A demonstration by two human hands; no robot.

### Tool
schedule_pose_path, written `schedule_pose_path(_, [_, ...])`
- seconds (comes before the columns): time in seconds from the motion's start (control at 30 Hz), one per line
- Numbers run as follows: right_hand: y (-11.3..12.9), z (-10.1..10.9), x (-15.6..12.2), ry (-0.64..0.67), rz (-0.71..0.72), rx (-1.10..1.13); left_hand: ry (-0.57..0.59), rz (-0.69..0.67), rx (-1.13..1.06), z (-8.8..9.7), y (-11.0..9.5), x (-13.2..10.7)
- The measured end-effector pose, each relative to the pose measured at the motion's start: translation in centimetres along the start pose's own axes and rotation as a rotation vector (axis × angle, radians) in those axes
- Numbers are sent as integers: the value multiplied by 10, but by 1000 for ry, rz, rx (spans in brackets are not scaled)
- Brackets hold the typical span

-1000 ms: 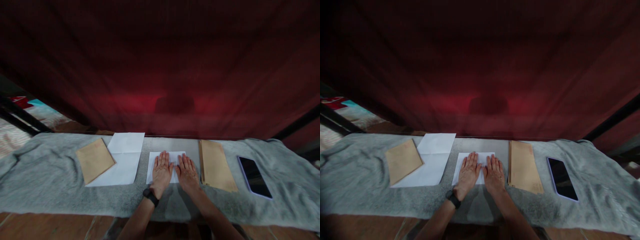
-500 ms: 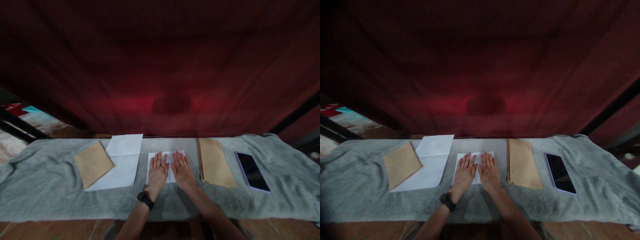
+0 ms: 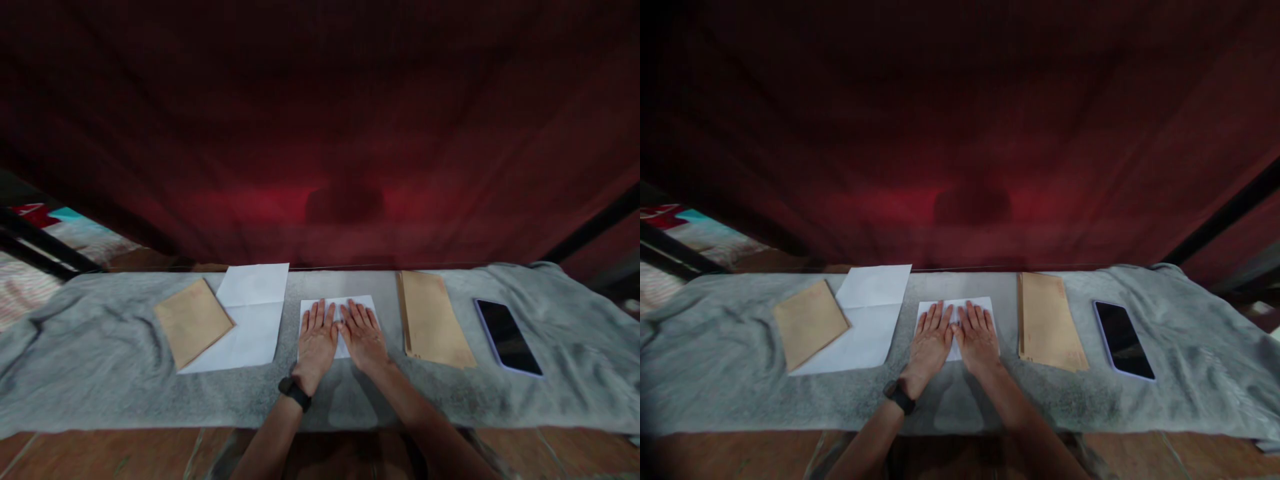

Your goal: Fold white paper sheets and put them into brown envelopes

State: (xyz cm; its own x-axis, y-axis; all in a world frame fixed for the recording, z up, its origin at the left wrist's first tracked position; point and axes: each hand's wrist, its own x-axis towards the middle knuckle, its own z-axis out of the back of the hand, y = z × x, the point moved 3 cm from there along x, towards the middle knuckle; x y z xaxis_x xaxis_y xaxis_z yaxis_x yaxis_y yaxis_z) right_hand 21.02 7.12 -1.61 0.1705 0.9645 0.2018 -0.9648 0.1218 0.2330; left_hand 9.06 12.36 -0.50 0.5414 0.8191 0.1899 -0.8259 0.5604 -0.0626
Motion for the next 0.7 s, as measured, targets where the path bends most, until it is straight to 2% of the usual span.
schedule_pose_path(0.3, [-11,-1,-1,-31,-55,-66,-50,84,66,0,11,-4])
schedule_pose_path(0.7, [-37,-4,-8,-95,-120,-109,-135,145,15,-8,30,-9])
